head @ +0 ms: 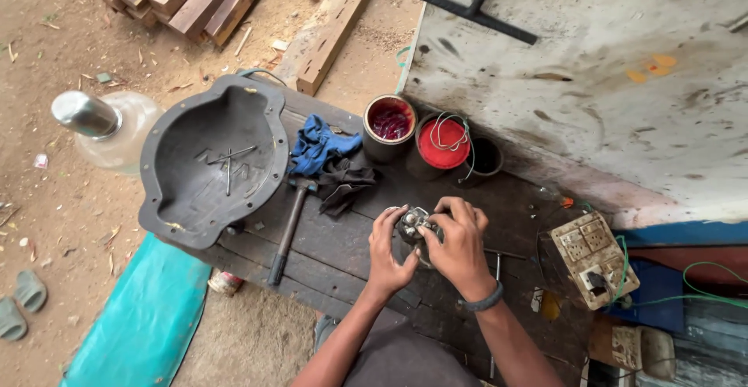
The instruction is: The person works at an outdoor workbench on a small electric motor or pump assembly. They use a T-handle socket wrench to loosen fasteners, separate the motor housing from its end cap by hand, pull out the internal armature, and then use a spanner to work on the reassembled unit.
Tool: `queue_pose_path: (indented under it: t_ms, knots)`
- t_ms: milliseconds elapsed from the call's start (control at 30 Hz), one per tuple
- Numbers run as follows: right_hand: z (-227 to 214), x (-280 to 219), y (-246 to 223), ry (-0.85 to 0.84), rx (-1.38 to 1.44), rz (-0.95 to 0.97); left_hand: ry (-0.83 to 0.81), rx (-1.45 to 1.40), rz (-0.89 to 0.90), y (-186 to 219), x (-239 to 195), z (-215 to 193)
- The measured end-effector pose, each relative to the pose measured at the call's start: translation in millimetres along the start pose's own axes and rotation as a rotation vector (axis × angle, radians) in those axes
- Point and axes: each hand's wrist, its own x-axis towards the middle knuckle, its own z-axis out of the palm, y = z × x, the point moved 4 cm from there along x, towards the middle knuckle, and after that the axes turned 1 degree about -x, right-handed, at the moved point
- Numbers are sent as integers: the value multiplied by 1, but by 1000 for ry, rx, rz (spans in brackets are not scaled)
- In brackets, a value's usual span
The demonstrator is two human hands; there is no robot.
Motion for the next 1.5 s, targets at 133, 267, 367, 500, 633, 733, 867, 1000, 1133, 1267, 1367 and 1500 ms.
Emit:
queue_pose_path:
  t_ms: [133,267,367,500,633,733,867,1000,1133,1267,1367,1500]
  knots:
    - [-7,8,2,-56,107,25,-1,9,-15,-3,3,-1]
    - [-7,9,1,-60,103,123,-9,15,-24,-7,2,2]
    - [-3,7,1,-23,7,110,-20,25,7,-7,4,3]
    - [0,1,7,-51,22,20,-16,42,23,-4,3,3]
    - [-16,12,-7,-50,91,32,-17,38,39,-4,5,1]
    - [-16,14,-16,-18,-10,69,-25,51,47,-6,5,2]
    - [-2,5,-3,-43,-62,48,-34,67,53,-7,3,3]
    - [-15,8,-14,-76,72,-45,-28,82,68,-5,6,3]
    - [-26,17,-26,-25,-78,34,-44,81,38,-3,3,2]
    - [-9,13,-11,-64,-192,128,-61,85,45,-6,3,4]
    - [1,6,1,-109,-159,63,-53,99,52,-5,2,4]
    - [-14,11,-15,-110,2,7,-54,103,56,-2,3,3]
